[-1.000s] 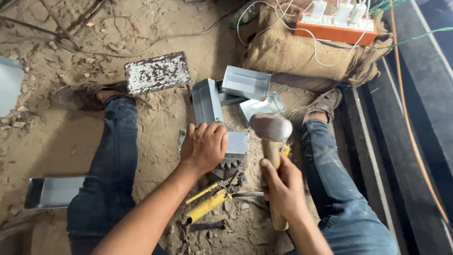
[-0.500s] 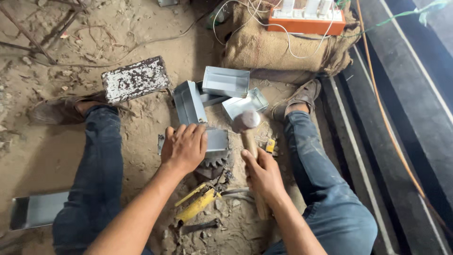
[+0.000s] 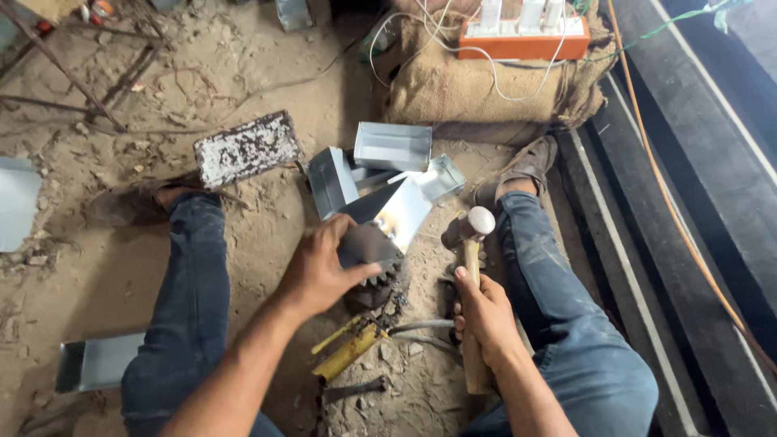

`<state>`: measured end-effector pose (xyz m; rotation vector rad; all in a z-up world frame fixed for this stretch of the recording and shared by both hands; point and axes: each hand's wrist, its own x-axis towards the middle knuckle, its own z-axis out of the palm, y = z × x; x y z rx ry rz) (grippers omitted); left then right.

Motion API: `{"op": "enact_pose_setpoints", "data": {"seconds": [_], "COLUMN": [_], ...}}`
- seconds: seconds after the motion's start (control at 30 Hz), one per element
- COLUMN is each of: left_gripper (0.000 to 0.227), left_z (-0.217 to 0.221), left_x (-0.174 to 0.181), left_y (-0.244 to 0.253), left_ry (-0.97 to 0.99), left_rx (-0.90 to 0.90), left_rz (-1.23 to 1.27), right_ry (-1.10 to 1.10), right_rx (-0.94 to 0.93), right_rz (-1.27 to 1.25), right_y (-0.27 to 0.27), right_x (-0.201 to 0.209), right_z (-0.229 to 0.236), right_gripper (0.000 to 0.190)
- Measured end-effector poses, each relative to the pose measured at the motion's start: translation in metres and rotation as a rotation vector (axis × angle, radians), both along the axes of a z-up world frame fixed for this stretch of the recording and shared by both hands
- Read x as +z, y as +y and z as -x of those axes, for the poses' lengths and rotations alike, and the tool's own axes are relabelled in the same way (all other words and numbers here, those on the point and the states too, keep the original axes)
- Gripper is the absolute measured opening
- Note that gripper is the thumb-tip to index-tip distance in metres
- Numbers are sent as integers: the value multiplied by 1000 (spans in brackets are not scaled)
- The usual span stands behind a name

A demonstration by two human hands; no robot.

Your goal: The person welds the seams of small rectangular metal boxes using a handheld welding torch, then uses a hammer to tap and flatten the welded joints. The person handles multiple metal boxes one at a time, repositioning them on a gear-shaped support during the process.

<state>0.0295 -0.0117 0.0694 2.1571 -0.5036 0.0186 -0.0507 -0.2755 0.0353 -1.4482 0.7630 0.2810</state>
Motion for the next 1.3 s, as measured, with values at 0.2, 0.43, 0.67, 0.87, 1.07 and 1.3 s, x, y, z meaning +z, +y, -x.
{"op": "enact_pose_setpoints", "data": {"seconds": [0.2,0.43,0.67,0.87,1.07,1.3], "left_gripper": [44,36,28,36,35,40], "left_z": [17,22,33,26,22,23], "left_x": [16,-44,-112,-128,-129,-114], "left_y": [-13,-43,-67,-39,-39,-43], "left_ry": [-18,86,-24,105,-81,153], "left_rx": [73,226,430,382,344,331], "left_rz": [308,667,662,-39,105,-23], "right_ry": [-32,-40,-35,-111,-369,-557], "right_rx": [40,33,50,99,208,352], "right_rz": [-21,-34,17,29,-14,58], "right_y": [5,4,6,17,22,36], "right_x": [-5,-11,-10,7,85,142], "right_z": [5,1,3,15,35,30], "right_gripper": [35,34,33,35,30,25]}}
